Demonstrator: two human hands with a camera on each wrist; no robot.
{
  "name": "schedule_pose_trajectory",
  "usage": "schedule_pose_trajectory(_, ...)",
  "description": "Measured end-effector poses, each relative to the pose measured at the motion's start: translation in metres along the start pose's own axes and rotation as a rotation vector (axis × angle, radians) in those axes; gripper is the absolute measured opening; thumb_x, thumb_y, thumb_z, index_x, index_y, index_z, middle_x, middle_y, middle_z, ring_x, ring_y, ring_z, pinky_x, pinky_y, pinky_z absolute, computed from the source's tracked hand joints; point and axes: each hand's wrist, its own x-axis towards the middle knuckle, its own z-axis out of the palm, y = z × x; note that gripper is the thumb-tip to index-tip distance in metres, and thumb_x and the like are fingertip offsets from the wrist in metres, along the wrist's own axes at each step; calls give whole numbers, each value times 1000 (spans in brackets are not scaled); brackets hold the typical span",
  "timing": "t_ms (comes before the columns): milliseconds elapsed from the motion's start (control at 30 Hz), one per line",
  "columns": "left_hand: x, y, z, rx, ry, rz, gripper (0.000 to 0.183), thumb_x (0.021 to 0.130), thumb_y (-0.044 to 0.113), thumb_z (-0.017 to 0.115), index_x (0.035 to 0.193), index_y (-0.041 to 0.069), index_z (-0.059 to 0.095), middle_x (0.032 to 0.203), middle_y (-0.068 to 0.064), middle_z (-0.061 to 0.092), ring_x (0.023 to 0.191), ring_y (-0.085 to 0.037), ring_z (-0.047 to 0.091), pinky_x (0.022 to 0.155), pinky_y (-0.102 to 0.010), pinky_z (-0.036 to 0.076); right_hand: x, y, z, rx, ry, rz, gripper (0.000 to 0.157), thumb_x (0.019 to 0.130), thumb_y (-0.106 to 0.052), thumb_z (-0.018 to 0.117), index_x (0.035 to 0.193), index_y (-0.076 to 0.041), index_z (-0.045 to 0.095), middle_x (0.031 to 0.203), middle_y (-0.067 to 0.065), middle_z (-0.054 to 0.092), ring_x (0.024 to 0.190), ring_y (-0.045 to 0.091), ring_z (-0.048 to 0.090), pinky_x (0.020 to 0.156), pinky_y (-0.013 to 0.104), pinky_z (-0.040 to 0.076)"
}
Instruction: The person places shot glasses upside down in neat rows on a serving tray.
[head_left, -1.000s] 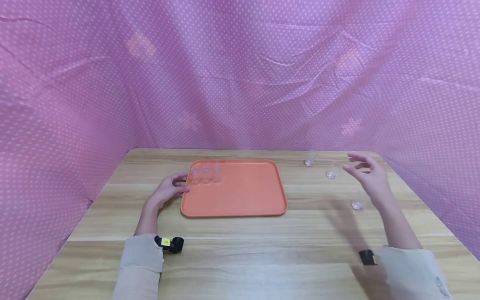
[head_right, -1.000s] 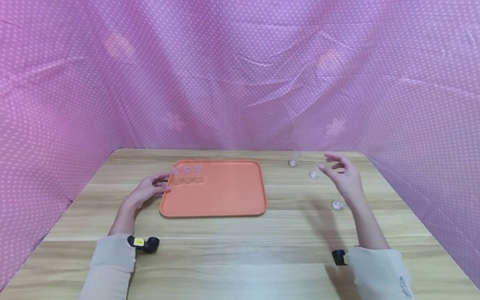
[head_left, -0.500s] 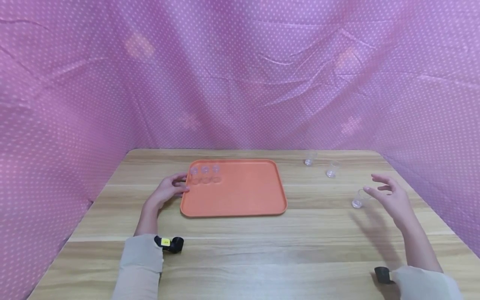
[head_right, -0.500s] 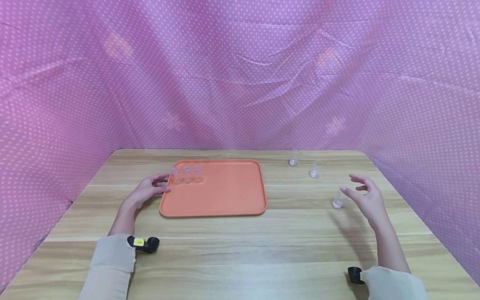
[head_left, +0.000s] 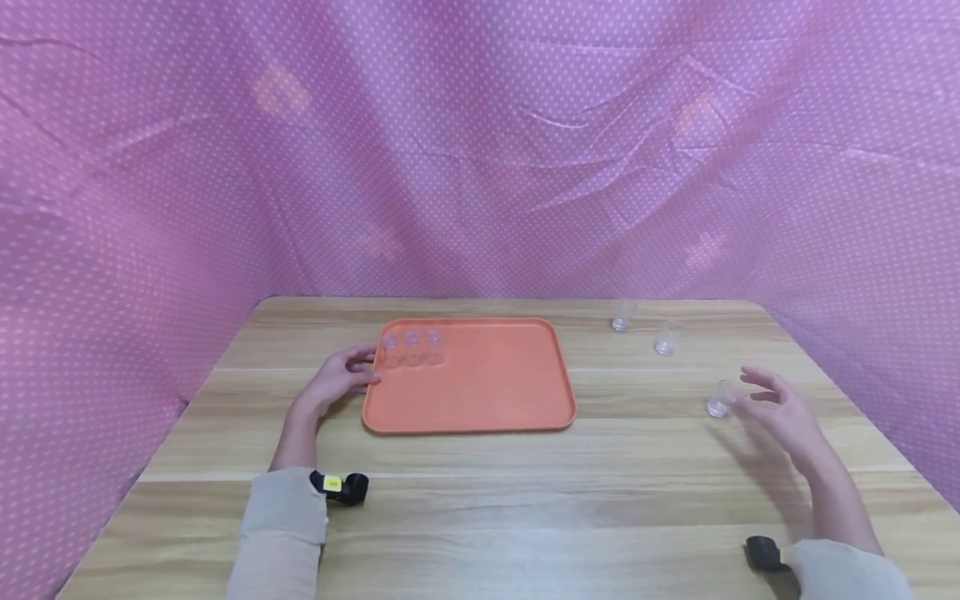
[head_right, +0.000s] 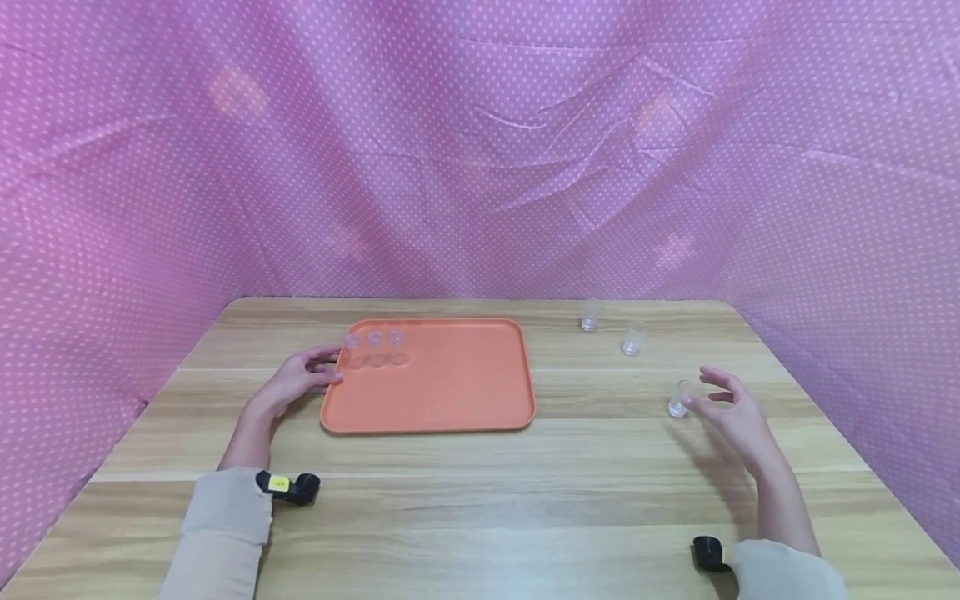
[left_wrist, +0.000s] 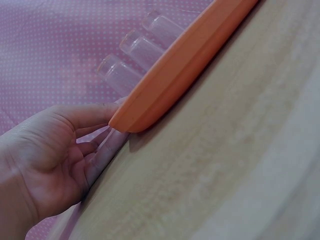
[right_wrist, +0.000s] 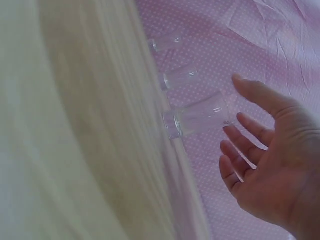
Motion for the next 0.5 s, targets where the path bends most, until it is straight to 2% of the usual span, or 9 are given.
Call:
schedule_pose_trajectory(133,1,0,2,-6,-8,2,64,84,-7,59,139,-7,28,131,-27,38,88,-15,56,78,-30,54,-1,9,2,10,-40,-12,64,92,-29,57,144,-10,26,135,16,35,99,0,41,77,26,43)
schedule_pose_trajectory(233,1,0,4,-10,-8,5,64,83,-7,58,139,-7,28,131,-27,38,87,-14,56,78,-30,54,-1,15,5,26,-49,-13,65,91,-28,58,144,-7,26,131,11,40,96,-5,43,76,18,42)
schedule_pose_trajectory(333,1,0,3,-9,-7,8,64,83,-7,59,139,-7,28,130,-27,38,87,-14,56,78,-30,54,1,21,8,72,-58,6,64,89,-26,61,142,-5,29,122,5,47,94,-6,44,90,34,40)
schedule_pose_trajectory(433,1,-1,1,-12,-7,8,65,83,-6,60,139,-7,28,130,-28,38,87,-15,56,78,-30,54,2,24,11,78,-63,22,61,89,-25,62,138,-3,34,115,11,52,90,-6,45,93,56,31)
schedule_pose_trajectory(467,1,-1,0,-14,-8,8,65,83,-6,60,139,-7,27,130,-28,37,87,-15,57,78,-30,53,3,24,12,74,-61,21,61,88,-25,62,137,-2,35,114,15,52,88,-6,45,90,59,30)
schedule_pose_trajectory(500,0,-1,0,-19,-8,8,65,83,-6,60,139,-8,27,130,-28,37,87,-14,57,78,-30,53,3,25,14,70,-56,21,60,88,-25,63,137,-1,36,112,18,53,87,-6,45,89,56,31)
